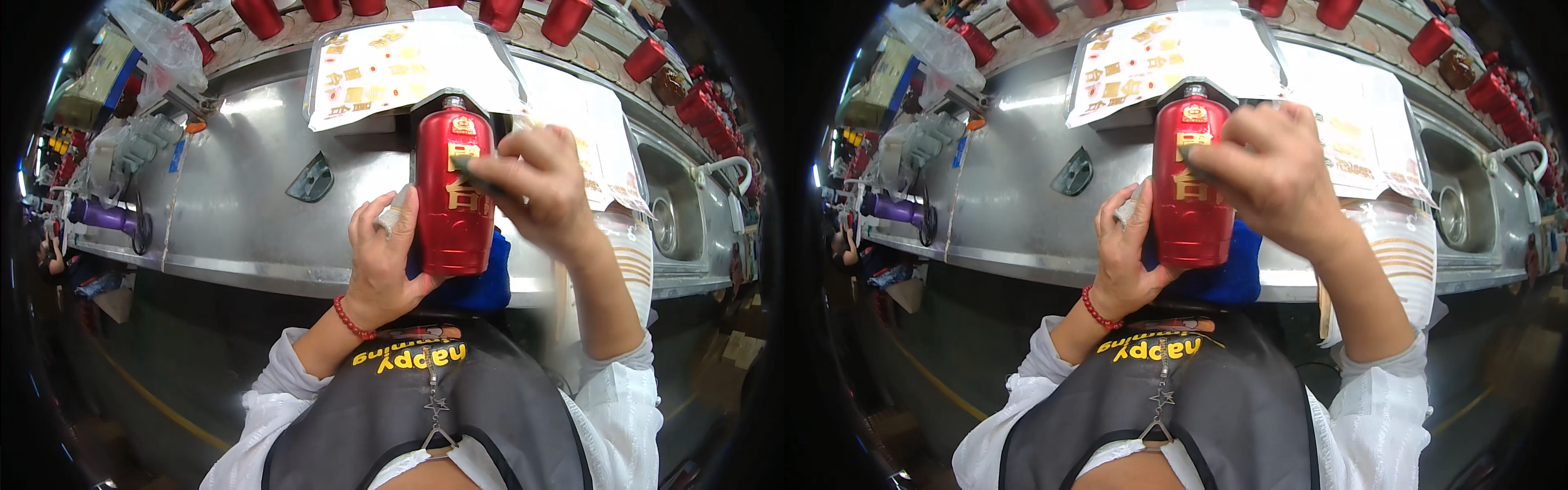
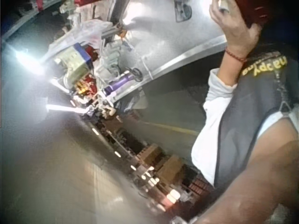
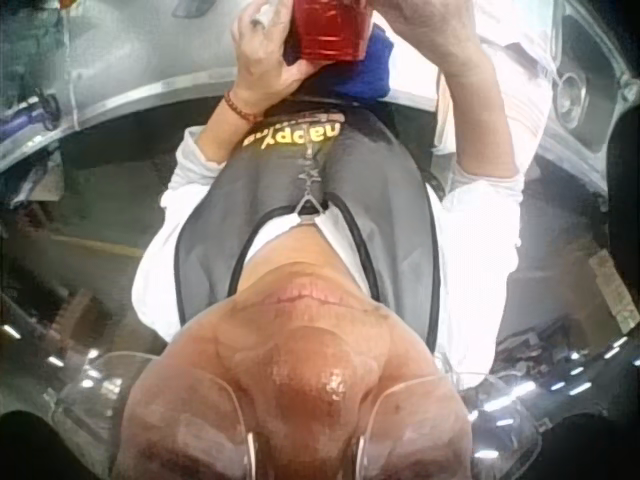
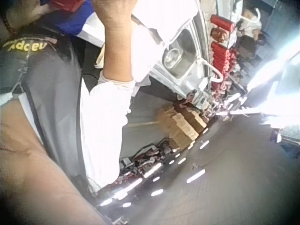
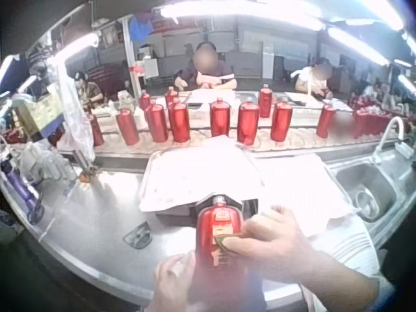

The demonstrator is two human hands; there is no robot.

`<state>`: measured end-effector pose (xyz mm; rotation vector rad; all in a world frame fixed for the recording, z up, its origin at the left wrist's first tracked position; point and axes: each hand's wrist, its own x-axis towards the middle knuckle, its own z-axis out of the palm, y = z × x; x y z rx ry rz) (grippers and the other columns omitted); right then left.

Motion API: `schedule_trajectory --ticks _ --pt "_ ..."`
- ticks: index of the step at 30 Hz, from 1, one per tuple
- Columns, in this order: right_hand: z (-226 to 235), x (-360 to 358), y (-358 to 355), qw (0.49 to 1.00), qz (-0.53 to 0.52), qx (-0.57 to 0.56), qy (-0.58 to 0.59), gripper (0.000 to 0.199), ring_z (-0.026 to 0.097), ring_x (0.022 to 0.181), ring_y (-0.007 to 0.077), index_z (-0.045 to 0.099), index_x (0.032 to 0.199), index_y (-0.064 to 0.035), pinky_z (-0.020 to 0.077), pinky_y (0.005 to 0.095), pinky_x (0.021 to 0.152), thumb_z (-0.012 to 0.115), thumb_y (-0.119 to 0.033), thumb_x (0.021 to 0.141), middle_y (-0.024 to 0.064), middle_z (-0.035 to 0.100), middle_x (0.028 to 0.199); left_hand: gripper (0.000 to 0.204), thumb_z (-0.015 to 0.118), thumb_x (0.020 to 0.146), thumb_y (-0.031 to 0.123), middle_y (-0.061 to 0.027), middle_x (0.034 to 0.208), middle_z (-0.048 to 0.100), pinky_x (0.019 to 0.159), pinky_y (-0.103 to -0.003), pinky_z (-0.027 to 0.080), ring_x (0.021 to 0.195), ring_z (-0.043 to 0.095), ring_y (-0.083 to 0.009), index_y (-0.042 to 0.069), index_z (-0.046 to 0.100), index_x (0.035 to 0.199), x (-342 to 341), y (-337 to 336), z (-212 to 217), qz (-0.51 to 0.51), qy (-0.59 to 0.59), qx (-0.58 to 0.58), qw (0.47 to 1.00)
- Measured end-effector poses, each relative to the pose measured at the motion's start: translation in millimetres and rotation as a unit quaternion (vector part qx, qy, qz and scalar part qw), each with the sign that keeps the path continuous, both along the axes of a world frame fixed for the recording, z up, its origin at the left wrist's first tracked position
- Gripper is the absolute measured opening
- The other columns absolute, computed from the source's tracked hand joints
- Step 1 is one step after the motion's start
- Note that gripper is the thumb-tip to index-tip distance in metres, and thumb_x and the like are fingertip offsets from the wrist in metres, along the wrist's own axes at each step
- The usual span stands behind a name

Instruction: The person applies decorative stickers to red beverage cans, smooths them with a green card, and wipes the cans with a white cloth. The person repeats this process on multiple cans, placing finished cans aside and retrieving new ones from the floor.

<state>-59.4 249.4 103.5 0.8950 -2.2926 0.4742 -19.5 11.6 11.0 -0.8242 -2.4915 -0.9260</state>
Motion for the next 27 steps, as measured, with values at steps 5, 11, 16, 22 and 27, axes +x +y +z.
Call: schedule_trajectory --ticks 5,11,16,22,27 --pt "-25.0 56.3 -18.0 0.912 0.065 -0.273 -0.299 0.023 0.064 0.08 0.0141 0.069 0.103 -0.0035 0.049 0.0297 0.078 0.078 -0.013 0.085 0.0064 0.07 0.087 0.1 0.083 0.077 0.046 -0.0231 0.135 0.055 0.11 -0.053 0.031 0.129 0.044 -0.0397 -0.005 0.04 0.151 1.6 -3.1 -4.1 -0.014 -0.013 0.0 1.0" --pt "-73.7 48.3 -21.4 0.753 -0.09 -0.537 -0.368 0.024 0.056 0.075 0.0059 0.064 0.104 -0.0004 0.0484 0.0239 0.068 0.069 -0.023 0.097 0.0007 0.066 0.083 0.1 0.081 0.078 0.049 -0.0229 0.137 0.055 0.111 -0.053 0.031 0.132 0.043 -0.0403 -0.006 0.039 0.151 0.9 -1.1 -10.0 -0.008 0.001 -0.003 1.0" --pt "-88.3 50.4 -20.9 0.666 -0.064 -0.637 -0.382 0.023 0.053 0.073 0.0039 0.064 0.102 -0.0018 0.0459 0.0215 0.065 0.069 -0.024 0.098 -0.0014 0.064 0.083 0.102 0.071 0.083 0.062 -0.0262 0.15 0.041 0.117 -0.059 0.022 0.144 0.027 -0.0466 -0.002 0.036 0.154 -4.6 -2.9 -12.8 -0.049 0.011 0.015 0.999" --pt "-76.4 65.8 12.1 0.819 -0.13 -0.477 -0.291 0.023 0.061 0.091 0.0096 0.064 0.118 0.0003 0.0508 0.0244 0.079 0.063 -0.011 0.099 0.0074 0.068 0.106 0.078 0.031 0.093 0.078 -0.0081 0.125 0.064 0.122 -0.061 0.006 0.141 0.034 -0.0327 0.024 0.056 0.144 -56.3 3.9 54.0 -0.257 0.137 -0.167 0.942" --pt "-76.7 19.1 142.4 0.927 -0.318 -0.04 -0.193 0.031 0.06 0.124 0.0312 0.07 0.121 0.001 0.0493 0.0352 0.103 0.054 0.004 0.094 0.0203 0.057 0.143 0.067 0.031 0.098 0.07 -0.0008 0.089 0.073 0.125 -0.054 0.007 0.128 0.049 -0.0236 0.025 0.066 0.133 -102.2 27.7 63.7 -0.287 0.176 -0.14 0.931"
